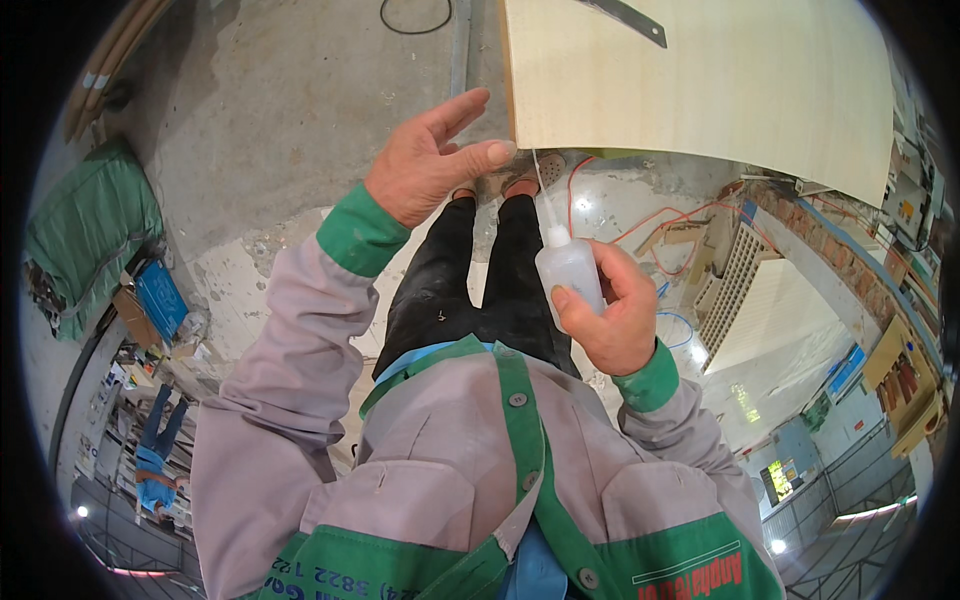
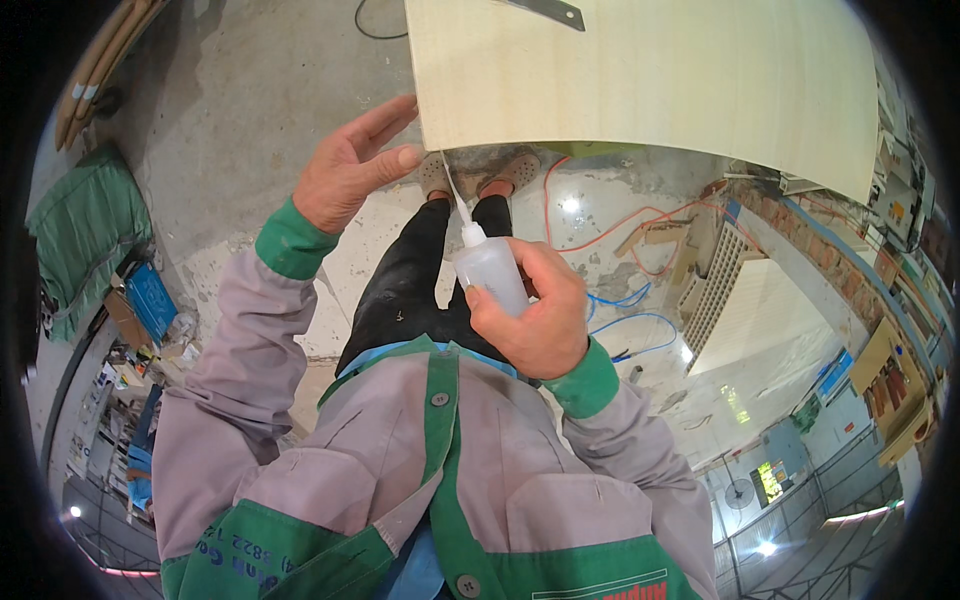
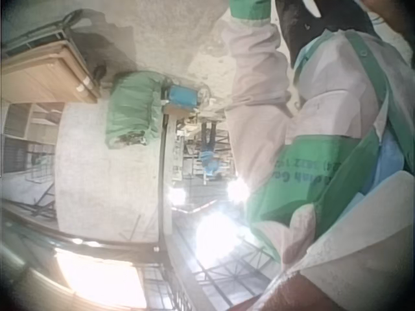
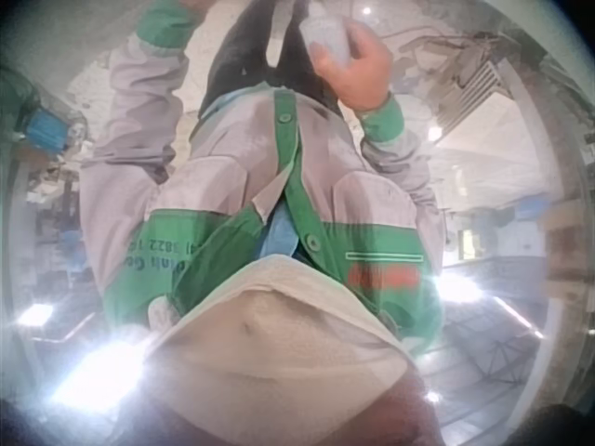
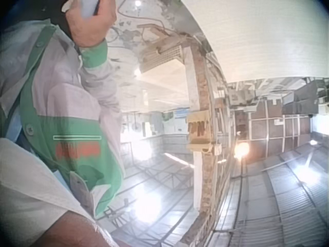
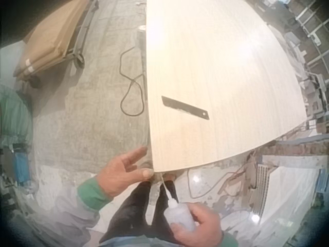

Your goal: The person measures a large sheet of plywood with a tape measure and marks it with a pencil. They then use a utility knife to score the edge and apply glue from a bottle along the edge. Another person assists by holding the sheet steady.

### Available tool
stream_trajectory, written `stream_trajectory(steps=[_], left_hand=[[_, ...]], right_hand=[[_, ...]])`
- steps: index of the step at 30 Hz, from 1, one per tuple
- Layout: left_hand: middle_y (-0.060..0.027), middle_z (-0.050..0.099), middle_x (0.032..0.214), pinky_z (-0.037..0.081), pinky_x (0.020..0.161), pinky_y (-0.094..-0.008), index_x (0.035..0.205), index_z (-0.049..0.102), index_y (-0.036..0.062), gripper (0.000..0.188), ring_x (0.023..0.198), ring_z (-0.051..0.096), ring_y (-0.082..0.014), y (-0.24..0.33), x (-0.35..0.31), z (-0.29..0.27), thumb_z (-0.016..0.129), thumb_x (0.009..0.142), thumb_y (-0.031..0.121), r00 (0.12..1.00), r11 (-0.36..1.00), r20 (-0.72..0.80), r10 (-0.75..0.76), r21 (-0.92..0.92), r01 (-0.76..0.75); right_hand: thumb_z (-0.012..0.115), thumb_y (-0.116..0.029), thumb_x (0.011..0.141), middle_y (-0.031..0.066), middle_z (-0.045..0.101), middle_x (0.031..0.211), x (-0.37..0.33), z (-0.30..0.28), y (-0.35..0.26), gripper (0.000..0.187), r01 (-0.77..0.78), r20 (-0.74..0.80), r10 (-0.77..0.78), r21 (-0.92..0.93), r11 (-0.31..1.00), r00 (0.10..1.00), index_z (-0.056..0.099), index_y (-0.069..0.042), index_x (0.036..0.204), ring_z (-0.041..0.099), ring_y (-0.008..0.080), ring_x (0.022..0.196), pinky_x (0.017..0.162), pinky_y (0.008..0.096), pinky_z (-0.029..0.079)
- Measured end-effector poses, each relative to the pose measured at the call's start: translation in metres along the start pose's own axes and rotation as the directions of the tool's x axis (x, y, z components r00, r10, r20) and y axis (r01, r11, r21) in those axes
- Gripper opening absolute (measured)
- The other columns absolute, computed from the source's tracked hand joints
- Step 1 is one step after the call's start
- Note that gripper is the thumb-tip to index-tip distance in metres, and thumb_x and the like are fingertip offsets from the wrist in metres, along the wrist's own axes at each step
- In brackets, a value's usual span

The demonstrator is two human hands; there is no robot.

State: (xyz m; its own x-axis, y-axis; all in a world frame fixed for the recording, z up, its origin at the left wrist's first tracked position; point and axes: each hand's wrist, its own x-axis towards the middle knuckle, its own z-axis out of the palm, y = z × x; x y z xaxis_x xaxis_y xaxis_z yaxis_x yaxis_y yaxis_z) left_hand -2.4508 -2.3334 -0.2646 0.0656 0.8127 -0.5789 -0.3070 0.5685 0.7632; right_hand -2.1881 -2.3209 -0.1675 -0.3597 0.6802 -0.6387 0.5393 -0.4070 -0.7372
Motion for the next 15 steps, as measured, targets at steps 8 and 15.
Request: stream_trajectory(steps=[8,15], left_hand=[[-0.0282,0.035,0.167,0.051,0.103,-0.0388,0.163,0.031,-0.0061,0.103,0.139,0.053,-0.0331,-0.0001,0.0080,-0.0017,0.086,0.090,0.042,0.999,0.999,-0.010,0.043,-0.001,-0.043],[-0.0303,0.033,0.167,0.036,0.124,-0.0459,0.161,0.028,-0.0118,0.099,0.158,0.030,-0.0354,0.0040,0.0047,0.0013,0.083,0.094,0.036,0.999,0.999,-0.005,0.035,-0.026,-0.035]], right_hand=[[0.080,-0.014,0.080,0.0134,0.070,0.099,0.0086,0.0018,0.0014,0.041,0.078,0.016,-0.078,0.004,0.997,0.997,0.070,0.002,0.116,0.068,0.0208,0.083,0.074,0.0344,0.055],[0.074,-0.013,0.088,0.0046,0.067,0.103,0.0053,-0.0020,0.0025,0.041,0.077,0.053,-0.076,-0.014,0.997,0.996,0.066,0.005,0.125,0.063,0.0100,0.086,0.075,0.0281,0.053]])
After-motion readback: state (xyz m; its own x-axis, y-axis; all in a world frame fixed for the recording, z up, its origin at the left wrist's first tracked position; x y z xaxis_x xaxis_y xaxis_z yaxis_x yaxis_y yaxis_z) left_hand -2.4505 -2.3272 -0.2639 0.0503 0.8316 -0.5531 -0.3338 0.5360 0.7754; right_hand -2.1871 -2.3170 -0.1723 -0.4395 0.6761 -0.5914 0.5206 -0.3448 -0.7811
